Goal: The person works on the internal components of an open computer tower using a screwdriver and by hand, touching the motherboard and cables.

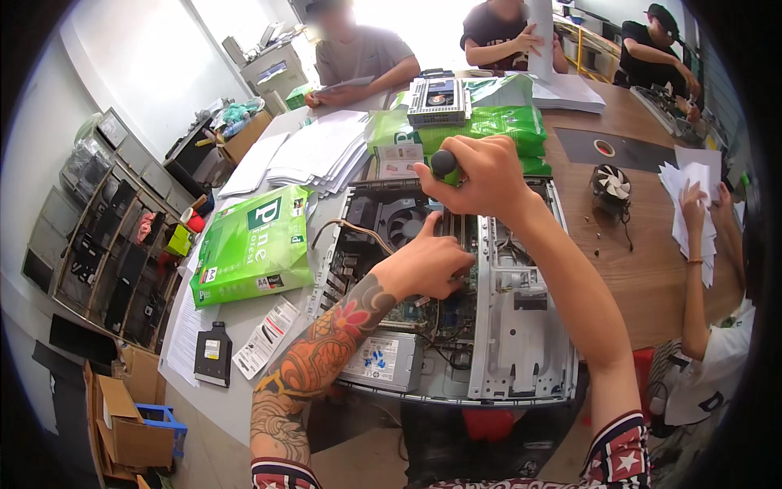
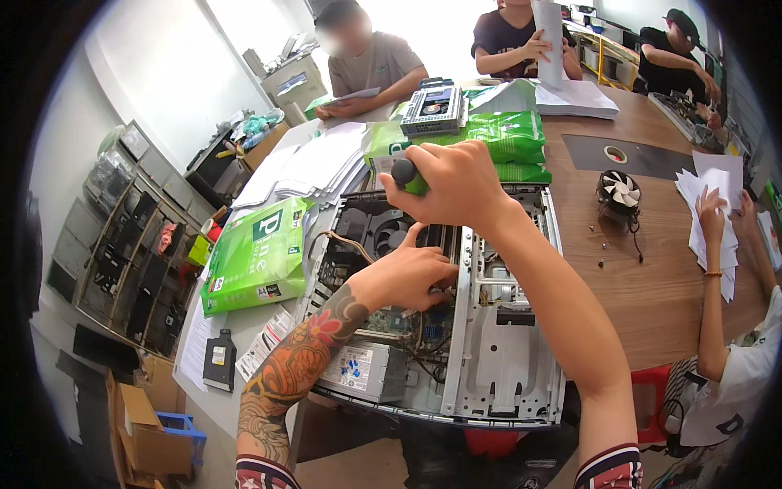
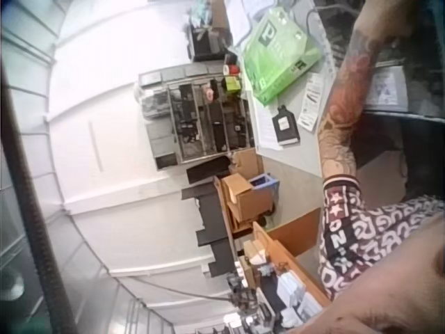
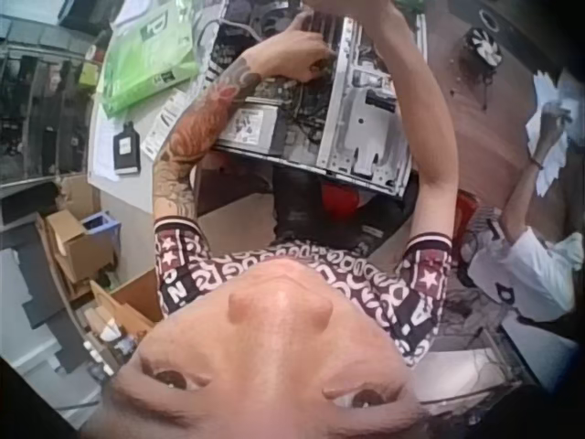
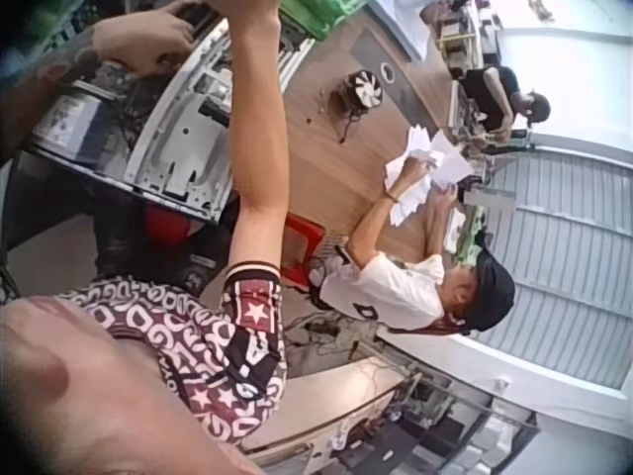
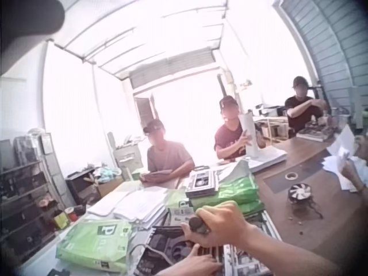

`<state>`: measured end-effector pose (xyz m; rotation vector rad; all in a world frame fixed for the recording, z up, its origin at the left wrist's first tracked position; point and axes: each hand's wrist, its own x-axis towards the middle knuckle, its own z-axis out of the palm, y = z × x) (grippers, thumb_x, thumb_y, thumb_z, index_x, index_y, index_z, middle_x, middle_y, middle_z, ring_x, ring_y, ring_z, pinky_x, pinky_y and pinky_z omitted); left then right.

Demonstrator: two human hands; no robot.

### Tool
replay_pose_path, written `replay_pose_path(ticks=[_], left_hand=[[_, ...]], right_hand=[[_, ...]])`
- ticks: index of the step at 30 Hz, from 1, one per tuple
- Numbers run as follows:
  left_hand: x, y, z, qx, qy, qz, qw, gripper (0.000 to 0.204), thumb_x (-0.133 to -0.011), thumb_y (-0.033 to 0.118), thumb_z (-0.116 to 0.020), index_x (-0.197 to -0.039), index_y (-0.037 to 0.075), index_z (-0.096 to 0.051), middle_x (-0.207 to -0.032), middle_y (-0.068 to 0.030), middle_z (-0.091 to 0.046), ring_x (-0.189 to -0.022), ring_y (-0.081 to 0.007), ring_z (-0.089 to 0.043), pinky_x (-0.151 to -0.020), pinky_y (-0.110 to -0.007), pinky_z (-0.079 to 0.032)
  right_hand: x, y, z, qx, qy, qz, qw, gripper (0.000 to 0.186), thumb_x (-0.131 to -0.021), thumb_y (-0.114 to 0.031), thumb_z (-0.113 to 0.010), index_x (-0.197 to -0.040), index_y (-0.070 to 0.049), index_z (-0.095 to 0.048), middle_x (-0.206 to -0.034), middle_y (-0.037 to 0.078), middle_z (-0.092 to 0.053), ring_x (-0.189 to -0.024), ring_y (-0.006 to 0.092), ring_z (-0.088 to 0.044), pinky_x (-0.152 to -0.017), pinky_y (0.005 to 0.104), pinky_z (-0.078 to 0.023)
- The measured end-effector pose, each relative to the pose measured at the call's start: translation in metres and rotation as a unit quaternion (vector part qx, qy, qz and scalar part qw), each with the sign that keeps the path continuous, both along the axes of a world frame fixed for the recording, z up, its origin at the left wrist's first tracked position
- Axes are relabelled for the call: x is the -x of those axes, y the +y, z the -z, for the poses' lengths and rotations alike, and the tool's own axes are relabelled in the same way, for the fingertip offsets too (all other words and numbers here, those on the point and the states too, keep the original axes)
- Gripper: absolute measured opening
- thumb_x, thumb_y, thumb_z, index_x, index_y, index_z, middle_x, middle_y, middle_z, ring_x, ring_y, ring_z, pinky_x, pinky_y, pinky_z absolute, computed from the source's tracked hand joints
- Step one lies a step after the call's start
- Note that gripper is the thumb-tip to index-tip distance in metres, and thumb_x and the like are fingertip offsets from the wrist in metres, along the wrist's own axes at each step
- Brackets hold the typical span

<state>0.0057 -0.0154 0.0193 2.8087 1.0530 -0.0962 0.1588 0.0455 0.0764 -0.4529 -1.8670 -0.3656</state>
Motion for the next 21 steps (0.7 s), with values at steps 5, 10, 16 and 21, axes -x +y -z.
replay_pose_path(ticks=[5, 10, 16, 21], left_hand=[[0.002, -0.003, -0.003, -0.007, 0.0, -0.001, 1.0, 0.016, -0.076, 0.019, -0.071, -0.09, 0.012, -0.068, -0.086, -0.0032, -0.067, -0.099, -0.0245, -0.066, -0.115, -0.066, -0.015], [0.0, 0.0, 0.002, 0.006, -0.021, 0.008, 1.0, 0.013, -0.073, 0.016, -0.07, -0.084, 0.012, -0.064, -0.083, -0.0028, -0.065, -0.097, -0.0246, -0.066, -0.115, -0.065, -0.016], [0.004, -0.001, 0.005, -0.003, -0.012, 0.0, 1.0, 0.01, -0.072, 0.017, -0.07, -0.079, 0.013, -0.064, -0.078, -0.001, -0.064, -0.095, -0.0227, -0.065, -0.115, -0.067, -0.016], [0.002, 0.002, 0.0, 0.022, -0.011, 0.008, 1.0, 0.007, -0.074, 0.016, -0.069, -0.078, 0.013, -0.066, -0.078, -0.0001, -0.065, -0.095, -0.0213, -0.065, -0.115, -0.067, -0.016]], right_hand=[[0.002, 0.007, 0.007, 0.027, -0.011, -0.003, 1.0, 0.037, -0.08, -0.035, -0.076, -0.065, -0.007, -0.057, -0.054, 0.005, -0.057, -0.042, 0.0268, -0.057, -0.042, 0.0366, -0.045], [0.0, 0.016, 0.01, 0.024, -0.021, 0.015, 0.999, 0.036, -0.08, -0.035, -0.076, -0.066, -0.007, -0.058, -0.057, 0.008, -0.06, -0.045, 0.0297, -0.059, -0.043, 0.0377, -0.046], [0.002, 0.007, 0.009, 0.067, -0.026, -0.004, 0.997, 0.035, -0.08, -0.035, -0.076, -0.068, -0.006, -0.062, -0.058, 0.008, -0.062, -0.047, 0.0294, -0.061, -0.046, 0.0377, -0.049], [-0.001, 0.009, 0.011, 0.084, -0.018, -0.002, 0.996, 0.038, -0.081, -0.038, -0.075, -0.067, -0.006, -0.061, -0.06, 0.009, -0.063, -0.048, 0.0298, -0.061, -0.047, 0.0392, -0.049]])
